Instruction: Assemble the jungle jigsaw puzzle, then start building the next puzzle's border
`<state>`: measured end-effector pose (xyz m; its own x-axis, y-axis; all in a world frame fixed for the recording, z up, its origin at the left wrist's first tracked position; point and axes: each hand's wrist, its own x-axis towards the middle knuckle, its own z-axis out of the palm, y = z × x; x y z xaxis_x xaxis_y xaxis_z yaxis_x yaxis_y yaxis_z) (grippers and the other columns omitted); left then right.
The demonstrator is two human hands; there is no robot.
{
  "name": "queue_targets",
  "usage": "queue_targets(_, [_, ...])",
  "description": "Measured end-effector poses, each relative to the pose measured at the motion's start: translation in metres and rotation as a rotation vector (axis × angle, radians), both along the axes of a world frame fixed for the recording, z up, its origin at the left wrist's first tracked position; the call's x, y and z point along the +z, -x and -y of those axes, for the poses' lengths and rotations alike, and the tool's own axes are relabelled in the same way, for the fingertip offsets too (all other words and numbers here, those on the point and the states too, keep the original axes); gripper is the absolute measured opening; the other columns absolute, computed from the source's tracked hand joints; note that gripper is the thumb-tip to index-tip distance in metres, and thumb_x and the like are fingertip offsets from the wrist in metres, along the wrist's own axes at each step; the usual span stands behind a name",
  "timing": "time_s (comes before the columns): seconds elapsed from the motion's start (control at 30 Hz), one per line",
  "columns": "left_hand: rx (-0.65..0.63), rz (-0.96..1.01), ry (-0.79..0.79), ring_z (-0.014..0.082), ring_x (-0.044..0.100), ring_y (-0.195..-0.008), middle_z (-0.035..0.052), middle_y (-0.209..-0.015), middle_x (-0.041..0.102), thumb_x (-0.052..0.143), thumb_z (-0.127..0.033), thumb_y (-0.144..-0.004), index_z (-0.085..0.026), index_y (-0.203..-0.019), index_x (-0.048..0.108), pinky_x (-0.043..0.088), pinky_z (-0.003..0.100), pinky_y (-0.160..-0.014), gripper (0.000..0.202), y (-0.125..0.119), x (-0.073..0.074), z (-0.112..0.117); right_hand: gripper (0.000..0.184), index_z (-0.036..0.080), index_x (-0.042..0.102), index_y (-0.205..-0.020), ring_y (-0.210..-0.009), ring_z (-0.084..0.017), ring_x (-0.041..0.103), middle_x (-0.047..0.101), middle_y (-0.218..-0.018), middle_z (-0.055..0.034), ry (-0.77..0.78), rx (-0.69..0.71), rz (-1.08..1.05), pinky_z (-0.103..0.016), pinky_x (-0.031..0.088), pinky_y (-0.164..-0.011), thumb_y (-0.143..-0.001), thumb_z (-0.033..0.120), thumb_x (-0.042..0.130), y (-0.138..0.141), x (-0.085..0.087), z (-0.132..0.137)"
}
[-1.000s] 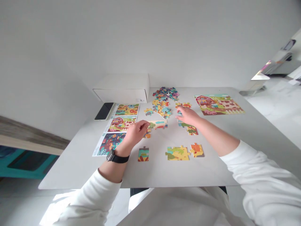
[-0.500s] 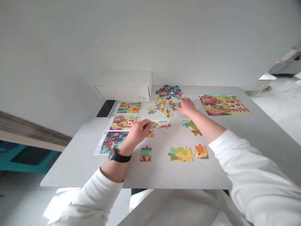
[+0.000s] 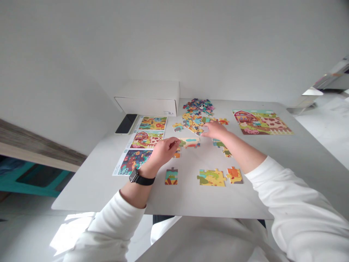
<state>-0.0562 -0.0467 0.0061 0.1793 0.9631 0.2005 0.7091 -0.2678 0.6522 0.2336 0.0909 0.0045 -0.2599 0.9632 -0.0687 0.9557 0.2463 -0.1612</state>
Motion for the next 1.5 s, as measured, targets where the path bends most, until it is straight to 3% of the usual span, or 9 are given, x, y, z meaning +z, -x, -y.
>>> queue_targets(0.2, [-0.02,-0.004,-0.009,0.0176,0.063,-0.066,0.0019,-0.073,0.074,0.054,-0.04,-0.1,-0.021,-0.1,0.079,0.041,0.027,-0.064,0.031,-0.002,-0.001,0.001,0.036,0.029,0.082,-0.125,-0.119,-0.029,0.073,0.074,-0.134,-0.0116,-0.016,0.094,-0.075,-0.037,0.056,-0.104,-0.091,0.039,0.083,-0.002,-0.005,0.0])
queue_targets(0.3, [-0.017,0.001,-0.006,0.0179,0.064,-0.068,0.003,-0.077,0.076,0.054,-0.04,-0.101,-0.021,-0.101,0.079,0.042,0.027,-0.065,0.031,-0.003,0.001,0.001,0.03,0.028,0.084,-0.12,-0.116,-0.028,0.073,0.075,-0.128,-0.0101,-0.02,0.118,-0.103,-0.037,0.055,-0.104,-0.091,0.038,0.083,0.0,-0.004,-0.001])
queue_targets(0.57, [-0.02,-0.009,-0.014,0.0189,0.068,-0.073,0.0038,-0.085,0.08,0.055,-0.036,-0.101,-0.021,-0.105,0.08,0.045,0.028,-0.069,0.03,-0.001,0.001,0.001,0.04,0.029,0.076,-0.141,-0.138,-0.034,0.062,0.067,-0.149,-0.0126,-0.132,0.242,-0.029,-0.047,0.047,-0.119,-0.103,0.033,0.065,0.005,-0.004,-0.013])
queue_targets(0.7, [-0.024,-0.021,-0.02,0.0194,0.07,-0.075,0.004,-0.087,0.081,0.055,-0.035,-0.101,-0.022,-0.105,0.08,0.047,0.028,-0.071,0.029,-0.001,0.001,0.002,0.04,0.028,0.076,-0.138,-0.136,-0.043,0.06,0.066,-0.151,-0.0176,-0.099,0.111,0.098,-0.058,0.05,-0.113,-0.102,0.041,0.065,0.007,-0.005,-0.024])
queue_targets(0.8, [-0.022,-0.02,-0.022,0.0196,0.071,-0.076,0.0039,-0.089,0.082,0.055,-0.034,-0.101,-0.022,-0.107,0.08,0.048,0.027,-0.072,0.028,-0.001,0.001,0.002,0.038,0.027,0.077,-0.132,-0.134,-0.044,0.061,0.068,-0.146,-0.02,-0.129,0.029,0.114,-0.059,0.053,-0.107,-0.101,0.047,0.066,0.011,-0.003,-0.031])
queue_targets(1.0, [-0.019,-0.032,-0.016,0.0202,0.072,-0.079,0.0045,-0.093,0.083,0.055,-0.035,-0.103,-0.023,-0.109,0.081,0.049,0.028,-0.073,0.029,-0.002,-0.001,0.002,0.04,0.026,0.08,-0.128,-0.132,-0.038,0.064,0.071,-0.142,-0.017,-0.177,0.19,0.039,-0.05,0.051,-0.113,-0.1,0.053,0.07,0.035,-0.002,-0.039])
queue_targets(1.17, [-0.027,-0.034,-0.024,0.02,0.071,-0.077,0.0043,-0.089,0.081,0.054,-0.037,-0.105,-0.023,-0.108,0.08,0.047,0.028,-0.07,0.03,-0.002,-0.002,0.002,0.042,0.031,0.084,-0.117,-0.13,-0.039,0.065,0.072,-0.14,-0.0143,-0.137,0.166,0.019,-0.05,0.053,-0.109,-0.089,0.061,0.082,0.059,-0.003,-0.045])
queue_targets(1.37, [-0.036,-0.001,-0.029,0.0201,0.073,-0.079,0.0051,-0.093,0.082,0.055,-0.035,-0.105,-0.023,-0.11,0.08,0.05,0.028,-0.073,0.029,-0.003,-0.001,0.003,0.031,0.032,0.084,-0.124,-0.128,-0.031,0.07,0.074,-0.14,-0.0109,-0.088,0.167,-0.12,-0.043,0.055,-0.11,-0.094,0.041,0.079,0.065,-0.005,-0.059])
queue_targets(1.5, [-0.051,0.006,-0.015,0.021,0.075,-0.084,0.0058,-0.099,0.083,0.053,-0.035,-0.106,-0.024,-0.112,0.08,0.053,0.028,-0.077,0.029,-0.003,-0.001,0.004,0.047,0.027,0.075,-0.142,-0.132,-0.033,0.069,0.073,-0.144,-0.0143,-0.19,0.056,-0.151,-0.045,0.054,-0.113,-0.095,0.023,0.074,0.048,-0.008,-0.073])
